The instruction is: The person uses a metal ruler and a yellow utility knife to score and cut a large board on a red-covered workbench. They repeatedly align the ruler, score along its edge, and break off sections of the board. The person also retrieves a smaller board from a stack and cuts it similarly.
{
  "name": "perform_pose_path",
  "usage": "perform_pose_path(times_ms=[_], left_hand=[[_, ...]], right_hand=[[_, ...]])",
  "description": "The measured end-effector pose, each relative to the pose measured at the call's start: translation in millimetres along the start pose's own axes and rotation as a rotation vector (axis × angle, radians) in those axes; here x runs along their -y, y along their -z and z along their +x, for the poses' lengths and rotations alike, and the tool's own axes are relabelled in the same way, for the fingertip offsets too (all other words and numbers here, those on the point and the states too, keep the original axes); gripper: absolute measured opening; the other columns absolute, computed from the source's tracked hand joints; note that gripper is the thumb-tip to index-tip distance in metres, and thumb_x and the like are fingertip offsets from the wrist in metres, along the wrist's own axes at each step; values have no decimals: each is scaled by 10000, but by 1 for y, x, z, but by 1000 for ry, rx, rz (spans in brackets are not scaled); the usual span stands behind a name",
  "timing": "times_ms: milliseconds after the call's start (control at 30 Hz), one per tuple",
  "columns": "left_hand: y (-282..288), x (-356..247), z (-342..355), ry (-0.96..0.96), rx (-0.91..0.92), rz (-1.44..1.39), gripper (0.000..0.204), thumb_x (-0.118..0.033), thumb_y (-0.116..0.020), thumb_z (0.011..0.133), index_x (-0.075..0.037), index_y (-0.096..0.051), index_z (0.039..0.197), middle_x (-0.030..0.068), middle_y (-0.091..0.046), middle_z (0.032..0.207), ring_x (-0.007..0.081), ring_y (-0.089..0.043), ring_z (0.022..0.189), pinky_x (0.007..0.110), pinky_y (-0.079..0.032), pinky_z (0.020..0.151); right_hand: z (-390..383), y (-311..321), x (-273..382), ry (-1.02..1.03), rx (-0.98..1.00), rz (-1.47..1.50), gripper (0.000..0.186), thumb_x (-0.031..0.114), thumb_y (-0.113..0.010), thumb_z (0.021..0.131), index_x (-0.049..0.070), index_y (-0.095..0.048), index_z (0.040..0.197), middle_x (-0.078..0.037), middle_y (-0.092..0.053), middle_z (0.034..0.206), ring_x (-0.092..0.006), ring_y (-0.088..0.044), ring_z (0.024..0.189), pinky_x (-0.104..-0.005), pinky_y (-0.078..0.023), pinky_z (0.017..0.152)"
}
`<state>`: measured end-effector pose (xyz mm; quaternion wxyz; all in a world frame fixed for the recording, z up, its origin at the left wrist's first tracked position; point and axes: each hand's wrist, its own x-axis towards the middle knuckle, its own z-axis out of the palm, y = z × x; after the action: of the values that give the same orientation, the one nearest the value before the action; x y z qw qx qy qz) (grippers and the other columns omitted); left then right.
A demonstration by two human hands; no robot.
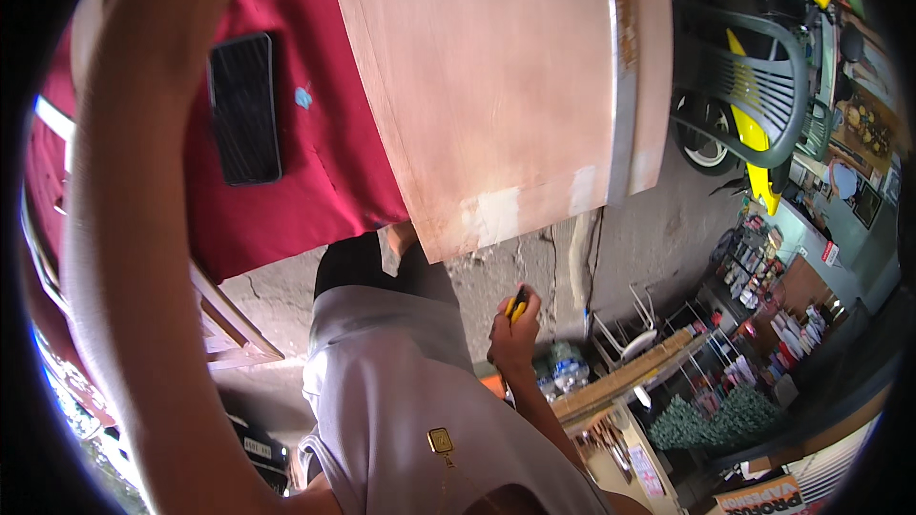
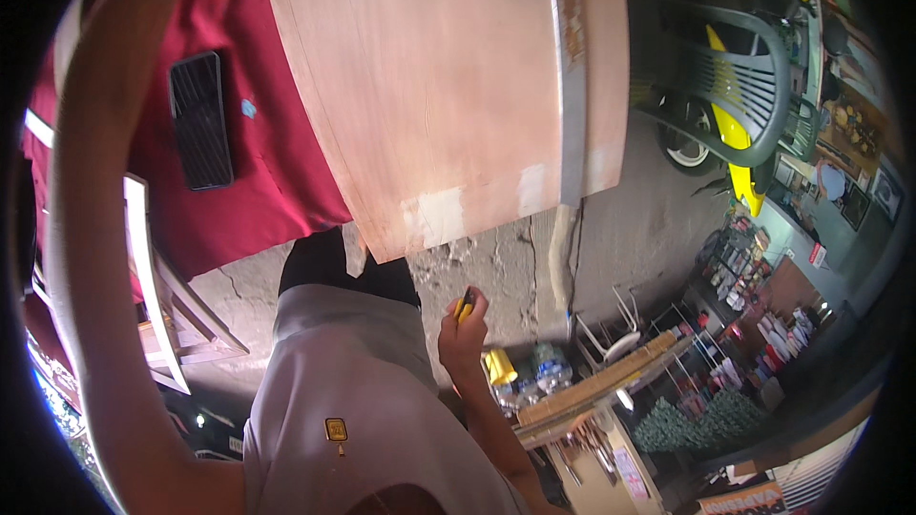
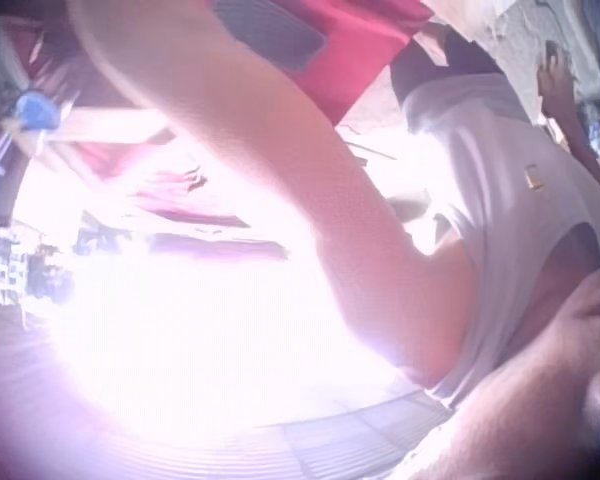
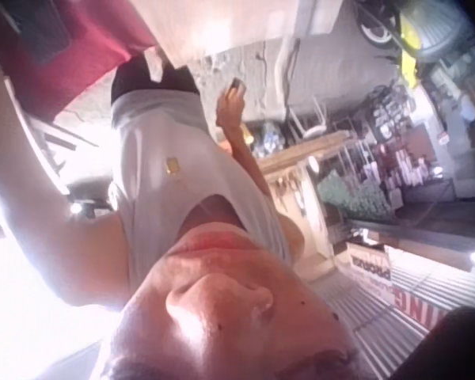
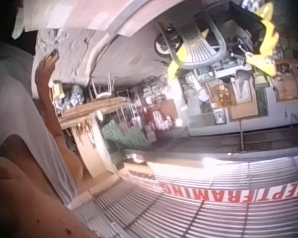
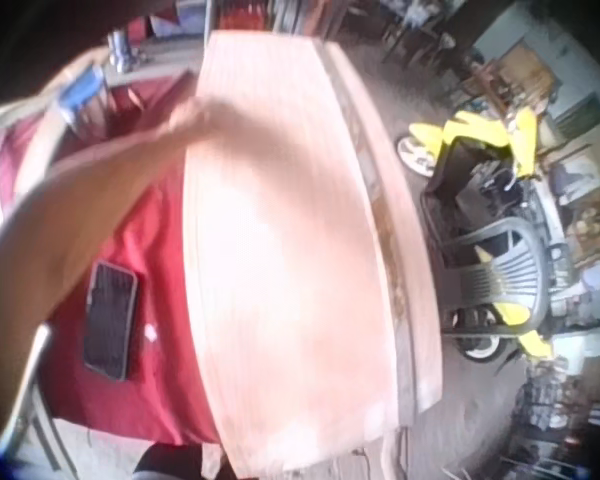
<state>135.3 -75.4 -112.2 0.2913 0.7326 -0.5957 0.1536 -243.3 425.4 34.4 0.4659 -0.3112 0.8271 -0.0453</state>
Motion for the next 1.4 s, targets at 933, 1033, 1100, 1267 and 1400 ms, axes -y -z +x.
perform_pose_path(times_ms=[933,1033,1100,1267,1400], left_hand=[[358,-311,-378,978,-19,-1824,574,-496,-439,966,-53,-537,1318,186,-540,1354,336,-545,1207,453,-468,974],[424,-312,-426,756,-129,-2047,565,-459,-445,988,-28,-490,1351,238,-508,1365,338,-557,1200,443,-468,1016],[478,-320,-485,435,-411,-2265,502,-398,-478,990,-23,-498,1323,226,-543,1306,315,-590,1154,403,-492,1000],[571,-360,-658,424,-1304,-1683,420,-389,-473,996,-75,-529,1269,129,-577,1252,255,-564,1187,398,-492,983],[650,-425,-769,614,-1855,-1376,499,-449,-413,1007,-72,-495,1324,112,-541,1325,244,-508,1253,421,-432,1035]], right_hand=[[-160,16,143,2334,1486,38,236,136,-674,889,-15,-642,1068,-189,-649,1071,-345,-628,1013,-440,-491,909],[-189,32,87,2429,1895,-116,211,87,-702,827,-3,-653,1012,-170,-663,1006,-331,-643,971,-430,-503,873],[-209,36,44,2433,2096,-219,215,64,-710,786,12,-662,989,-153,-668,970,-319,-649,949,-428,-502,853],[-254,37,-108,2450,2514,-500,272,79,-715,739,37,-680,1005,-143,-645,1079,-341,-592,1096,-472,-434,964],[-277,32,-292,2242,2981,-829,391,243,-655,817,133,-656,1192,-155,-509,1355,-364,-407,1336,-546,-304,1087]])
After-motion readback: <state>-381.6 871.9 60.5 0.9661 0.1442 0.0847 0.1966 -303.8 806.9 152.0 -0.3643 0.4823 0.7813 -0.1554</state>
